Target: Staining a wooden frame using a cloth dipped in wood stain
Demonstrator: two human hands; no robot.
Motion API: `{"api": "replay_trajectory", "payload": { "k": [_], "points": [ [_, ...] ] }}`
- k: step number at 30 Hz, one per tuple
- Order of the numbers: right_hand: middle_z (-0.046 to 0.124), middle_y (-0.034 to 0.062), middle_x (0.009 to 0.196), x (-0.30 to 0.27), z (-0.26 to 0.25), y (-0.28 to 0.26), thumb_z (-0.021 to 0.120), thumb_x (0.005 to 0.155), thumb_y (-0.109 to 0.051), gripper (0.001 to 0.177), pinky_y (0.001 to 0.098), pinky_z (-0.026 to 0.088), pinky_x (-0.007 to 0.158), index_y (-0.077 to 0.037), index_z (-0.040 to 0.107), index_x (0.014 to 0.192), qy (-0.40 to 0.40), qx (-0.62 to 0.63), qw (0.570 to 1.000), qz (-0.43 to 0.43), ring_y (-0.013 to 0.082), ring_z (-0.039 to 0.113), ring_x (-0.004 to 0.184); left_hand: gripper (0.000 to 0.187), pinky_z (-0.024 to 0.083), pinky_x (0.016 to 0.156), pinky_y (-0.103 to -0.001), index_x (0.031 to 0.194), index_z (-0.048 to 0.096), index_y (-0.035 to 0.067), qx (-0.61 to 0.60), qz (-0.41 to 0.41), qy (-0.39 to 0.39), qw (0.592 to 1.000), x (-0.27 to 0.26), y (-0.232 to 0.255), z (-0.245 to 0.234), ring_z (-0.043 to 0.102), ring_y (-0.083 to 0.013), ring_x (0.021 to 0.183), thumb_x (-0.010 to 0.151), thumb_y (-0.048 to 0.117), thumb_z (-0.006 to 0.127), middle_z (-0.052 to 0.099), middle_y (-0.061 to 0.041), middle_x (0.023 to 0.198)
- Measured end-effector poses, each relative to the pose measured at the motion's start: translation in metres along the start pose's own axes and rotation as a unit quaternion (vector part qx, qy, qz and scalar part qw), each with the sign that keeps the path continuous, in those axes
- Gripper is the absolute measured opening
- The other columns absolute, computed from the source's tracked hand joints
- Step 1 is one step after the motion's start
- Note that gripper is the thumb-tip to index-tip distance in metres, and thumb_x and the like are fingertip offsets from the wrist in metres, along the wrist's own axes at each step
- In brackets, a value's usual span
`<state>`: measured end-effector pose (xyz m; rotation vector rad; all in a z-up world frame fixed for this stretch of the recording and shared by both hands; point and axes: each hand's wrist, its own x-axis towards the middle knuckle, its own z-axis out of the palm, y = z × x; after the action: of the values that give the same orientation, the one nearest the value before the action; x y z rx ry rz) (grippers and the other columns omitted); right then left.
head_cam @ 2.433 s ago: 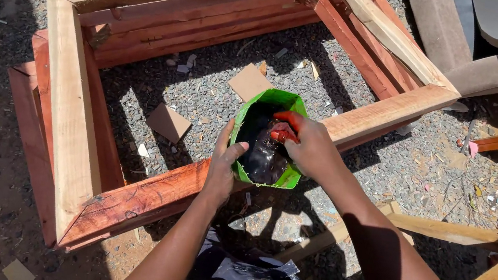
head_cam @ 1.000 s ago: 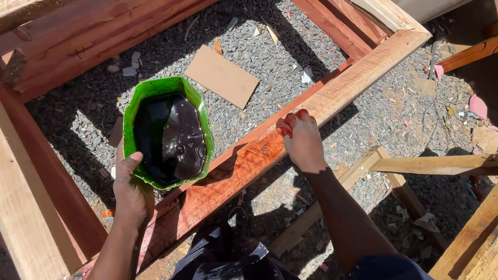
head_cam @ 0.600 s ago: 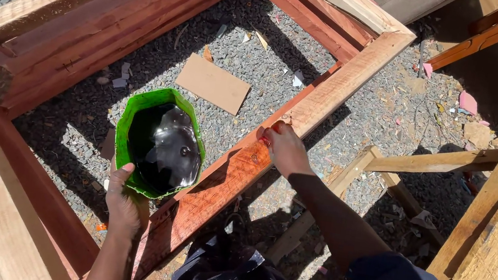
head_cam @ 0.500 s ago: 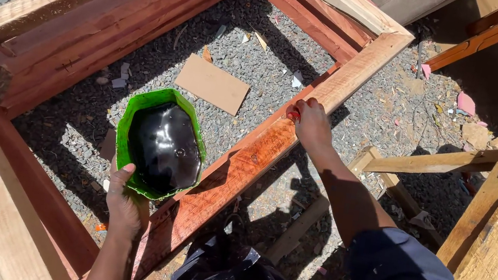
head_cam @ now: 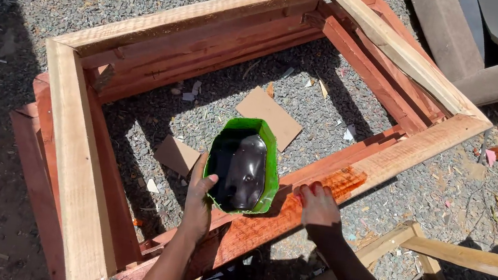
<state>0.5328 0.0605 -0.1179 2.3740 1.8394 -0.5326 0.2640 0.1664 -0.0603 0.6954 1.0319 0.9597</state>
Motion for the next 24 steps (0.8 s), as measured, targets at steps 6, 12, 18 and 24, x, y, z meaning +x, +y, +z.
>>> {"api": "replay_trajectory", "payload": {
  "k": [6,12,18,24],
  "points": [
    [0.056,0.0221,0.122,0.066,0.002,0.136,0.062,0.097,-0.022,0.027,0.0576,0.060,0.082,-0.004,0.058,0.116,0.091,0.047,0.978,0.183,0.0519,0.063,0.112,0.090,0.008,0.117,-0.069,0.163,0.025,0.017,-0.022,-0.025,-0.013,0.999,-0.021,0.037,0.024,-0.005,-0.0543,0.150,0.084,0.039,0.063,-0.003,-0.029,0.165],
    [0.060,0.0163,0.116,-0.021,0.042,-0.066,0.067,0.088,-0.020,0.031,0.0460,0.060,0.084,-0.006,0.063,0.116,0.025,0.056,0.998,-0.005,0.0436,0.065,0.109,0.078,0.039,0.106,-0.064,0.159,0.034,0.017,-0.068,-0.017,0.002,0.998,-0.006,0.013,0.014,0.041,-0.0439,0.136,0.086,0.031,0.057,0.032,-0.023,0.155],
    [0.059,0.0137,0.107,0.032,0.016,0.073,0.068,0.087,-0.015,0.024,0.0496,0.060,0.079,-0.009,0.065,0.110,0.145,0.001,0.987,0.068,0.0455,0.066,0.104,0.067,0.051,0.097,-0.056,0.155,0.039,0.015,-0.044,0.010,-0.013,0.999,0.002,0.000,-0.004,0.055,-0.0326,0.118,0.089,0.023,0.050,0.051,-0.017,0.141],
    [0.054,0.0187,0.108,0.041,-0.002,0.116,0.068,0.091,-0.011,0.015,0.0568,0.058,0.076,-0.004,0.059,0.102,0.146,0.115,0.968,0.171,0.0544,0.063,0.100,0.066,0.046,0.104,-0.059,0.156,0.037,0.022,-0.048,-0.023,0.007,0.999,0.012,-0.016,-0.020,0.057,-0.0310,0.118,0.091,0.027,0.050,0.053,-0.016,0.138]
  ]
}}
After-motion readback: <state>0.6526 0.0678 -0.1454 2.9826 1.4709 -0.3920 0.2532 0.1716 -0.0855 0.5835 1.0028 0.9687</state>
